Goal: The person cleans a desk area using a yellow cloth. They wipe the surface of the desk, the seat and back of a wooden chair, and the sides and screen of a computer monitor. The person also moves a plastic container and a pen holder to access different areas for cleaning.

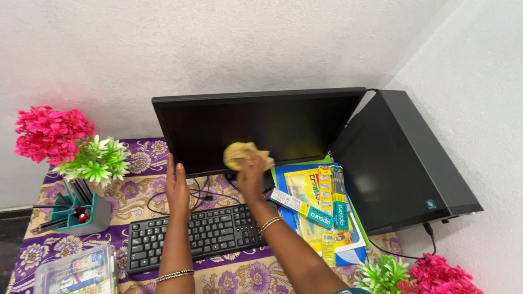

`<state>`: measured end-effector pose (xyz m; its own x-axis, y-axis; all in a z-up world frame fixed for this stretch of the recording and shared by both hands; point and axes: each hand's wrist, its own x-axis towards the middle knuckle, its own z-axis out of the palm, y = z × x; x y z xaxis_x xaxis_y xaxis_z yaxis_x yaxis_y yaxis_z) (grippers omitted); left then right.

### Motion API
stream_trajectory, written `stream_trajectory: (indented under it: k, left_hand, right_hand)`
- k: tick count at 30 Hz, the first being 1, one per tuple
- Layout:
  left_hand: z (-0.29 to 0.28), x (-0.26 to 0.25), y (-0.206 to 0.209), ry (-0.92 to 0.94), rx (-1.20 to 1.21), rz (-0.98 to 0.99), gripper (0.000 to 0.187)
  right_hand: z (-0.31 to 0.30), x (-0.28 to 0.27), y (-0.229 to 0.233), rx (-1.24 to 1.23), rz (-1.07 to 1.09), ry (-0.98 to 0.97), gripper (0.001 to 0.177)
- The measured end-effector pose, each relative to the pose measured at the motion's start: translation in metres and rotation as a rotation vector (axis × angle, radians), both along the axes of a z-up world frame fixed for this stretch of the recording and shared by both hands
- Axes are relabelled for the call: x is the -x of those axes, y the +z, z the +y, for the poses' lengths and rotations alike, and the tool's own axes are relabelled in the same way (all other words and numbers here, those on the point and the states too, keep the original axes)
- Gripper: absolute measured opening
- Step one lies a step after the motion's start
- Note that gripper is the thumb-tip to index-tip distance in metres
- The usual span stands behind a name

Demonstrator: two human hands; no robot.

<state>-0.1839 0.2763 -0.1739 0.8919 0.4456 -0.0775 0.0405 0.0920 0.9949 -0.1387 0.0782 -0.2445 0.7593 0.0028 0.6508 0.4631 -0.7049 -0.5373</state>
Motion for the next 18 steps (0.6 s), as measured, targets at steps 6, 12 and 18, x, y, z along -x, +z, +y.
stream_trajectory:
  k: [6,12,18]
  left_hand:
    - [-0.001,0.001,0.015,0.01,-0.006,0.105,0.062]
    - [0.014,-0.004,0.02,0.001,0.081,0.035,0.062]
    - [0.018,-0.006,0.044,-0.004,-0.035,0.041,0.06]
  right_hand:
    - [-0.121,-0.035,-0.029,-0.784,0.057,-0.012,0.073]
    - [-0.209,-0.078,-0.017,-0.602,-0.139,-0.562,0.062]
    - [-0.184,-0.095,0.066,-0.578,-0.237,-0.355,0.064]
